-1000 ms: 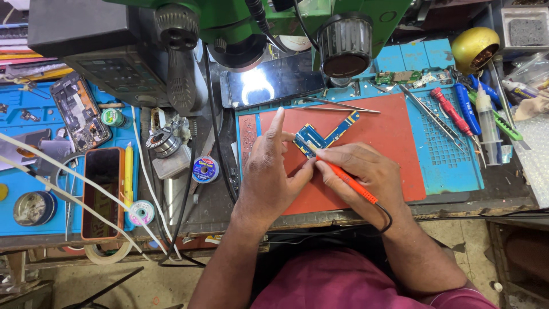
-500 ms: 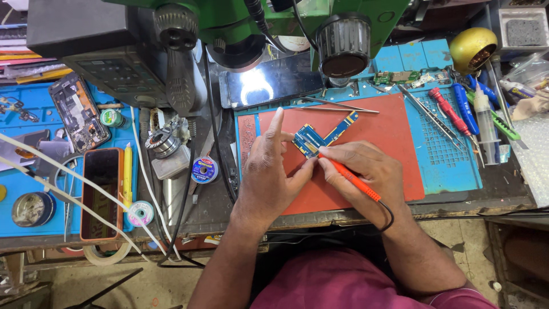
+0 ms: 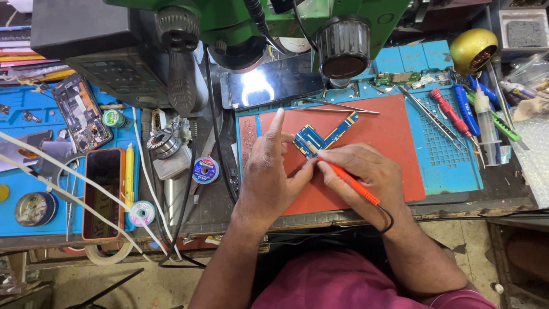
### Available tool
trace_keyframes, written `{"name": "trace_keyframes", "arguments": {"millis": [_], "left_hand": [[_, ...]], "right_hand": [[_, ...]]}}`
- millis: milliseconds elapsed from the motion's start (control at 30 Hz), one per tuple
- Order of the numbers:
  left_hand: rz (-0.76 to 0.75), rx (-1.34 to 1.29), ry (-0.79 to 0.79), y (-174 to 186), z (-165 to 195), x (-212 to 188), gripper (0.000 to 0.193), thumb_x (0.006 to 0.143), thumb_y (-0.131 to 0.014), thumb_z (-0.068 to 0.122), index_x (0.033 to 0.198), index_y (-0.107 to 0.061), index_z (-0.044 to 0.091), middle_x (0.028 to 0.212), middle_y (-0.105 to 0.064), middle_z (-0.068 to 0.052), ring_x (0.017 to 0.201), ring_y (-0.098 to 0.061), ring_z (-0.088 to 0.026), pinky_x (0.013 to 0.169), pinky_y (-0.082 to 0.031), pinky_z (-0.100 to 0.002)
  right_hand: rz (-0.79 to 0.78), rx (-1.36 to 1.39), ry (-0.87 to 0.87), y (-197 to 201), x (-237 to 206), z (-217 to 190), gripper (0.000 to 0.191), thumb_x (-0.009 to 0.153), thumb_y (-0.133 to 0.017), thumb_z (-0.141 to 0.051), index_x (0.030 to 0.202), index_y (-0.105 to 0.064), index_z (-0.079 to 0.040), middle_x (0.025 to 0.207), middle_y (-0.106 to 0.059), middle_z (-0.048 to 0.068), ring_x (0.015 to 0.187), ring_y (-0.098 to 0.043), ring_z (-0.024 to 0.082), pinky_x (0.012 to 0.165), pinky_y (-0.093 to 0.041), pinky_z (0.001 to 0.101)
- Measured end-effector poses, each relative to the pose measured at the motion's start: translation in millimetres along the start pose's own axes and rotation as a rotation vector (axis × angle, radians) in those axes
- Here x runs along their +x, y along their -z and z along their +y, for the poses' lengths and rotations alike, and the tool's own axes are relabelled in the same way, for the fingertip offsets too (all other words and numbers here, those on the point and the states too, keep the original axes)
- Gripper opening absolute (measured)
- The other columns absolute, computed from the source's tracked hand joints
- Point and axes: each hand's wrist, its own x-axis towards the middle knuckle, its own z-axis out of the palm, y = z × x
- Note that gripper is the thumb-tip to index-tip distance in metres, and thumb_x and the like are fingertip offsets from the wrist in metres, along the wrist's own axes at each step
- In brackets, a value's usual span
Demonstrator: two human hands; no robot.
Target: The person applies flux to a small L-shaped circuit board and then uses a soldering iron to work on specific points on the board. The person repeatedly touches the board with the soldering iron while holding it steady with the other hand.
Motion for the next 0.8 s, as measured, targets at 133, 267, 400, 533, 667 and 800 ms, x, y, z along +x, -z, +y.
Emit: {"name": "trace_keyframes", "arguments": {"millis": [133,267,400,533,667,800], "left_hand": [[-0.014,-0.014,0.017,0.1,0.7,-0.6,0.1,0.08,-0.089,0.018,0.158,-0.029,-0.001,0.107,-0.066,-0.007,0.092,-0.06,-0.022,0.086,-0.052,-0.037],[-0.011,-0.006,0.021,0.5,1.3,-0.2,0.101,0.078,-0.089,0.018,0.157,-0.03,-0.001,0.106,-0.067,-0.007,0.091,-0.06,-0.022,0.085,-0.052,-0.037],[-0.017,-0.01,0.02,1.2,1.5,0.0,0.1,0.08,-0.089,0.018,0.157,-0.03,-0.002,0.107,-0.066,-0.007,0.092,-0.06,-0.022,0.086,-0.052,-0.037],[-0.019,-0.008,0.022,0.4,2.1,0.5,0.099,0.079,-0.089,0.018,0.157,-0.03,-0.001,0.107,-0.066,-0.007,0.091,-0.06,-0.022,0.086,-0.052,-0.037],[-0.012,-0.009,0.021,1.5,3.0,-0.2,0.1,0.079,-0.089,0.018,0.157,-0.03,-0.001,0.107,-0.066,-0.007,0.092,-0.06,-0.022,0.086,-0.052,-0.037],[-0.017,-0.016,0.031,1.1,3.7,0.4,0.099,0.08,-0.089,0.018,0.157,-0.031,-0.001,0.107,-0.066,-0.007,0.091,-0.06,-0.022,0.086,-0.052,-0.037]], "right_hand": [[0.022,-0.025,-0.052,1.5,-0.6,-0.7,0.025,0.086,-0.079,-0.006,0.111,-0.076,-0.006,0.103,-0.078,0.008,0.093,-0.075,0.02,0.082,-0.059,0.0308],[-0.007,0.017,-0.018,1.6,-0.8,-1.2,0.023,0.087,-0.078,-0.006,0.11,-0.076,-0.005,0.104,-0.077,0.009,0.094,-0.075,0.021,0.083,-0.059,0.0307],[-0.001,0.005,-0.006,1.2,-0.4,-0.4,0.023,0.087,-0.078,-0.007,0.11,-0.076,-0.005,0.103,-0.077,0.009,0.094,-0.075,0.021,0.083,-0.059,0.0305],[0.027,-0.034,-0.023,2.0,-0.7,-0.1,0.025,0.086,-0.078,-0.006,0.111,-0.076,-0.005,0.103,-0.078,0.009,0.093,-0.075,0.021,0.083,-0.059,0.031],[-0.001,0.005,-0.004,2.1,-1.1,-1.0,0.023,0.086,-0.079,-0.006,0.109,-0.076,-0.005,0.102,-0.078,0.009,0.093,-0.075,0.021,0.081,-0.059,0.0305],[0.003,-0.009,-0.014,3.0,-0.9,-0.9,0.024,0.085,-0.079,-0.006,0.109,-0.076,-0.005,0.101,-0.078,0.009,0.091,-0.075,0.021,0.08,-0.059,0.0301]]}}
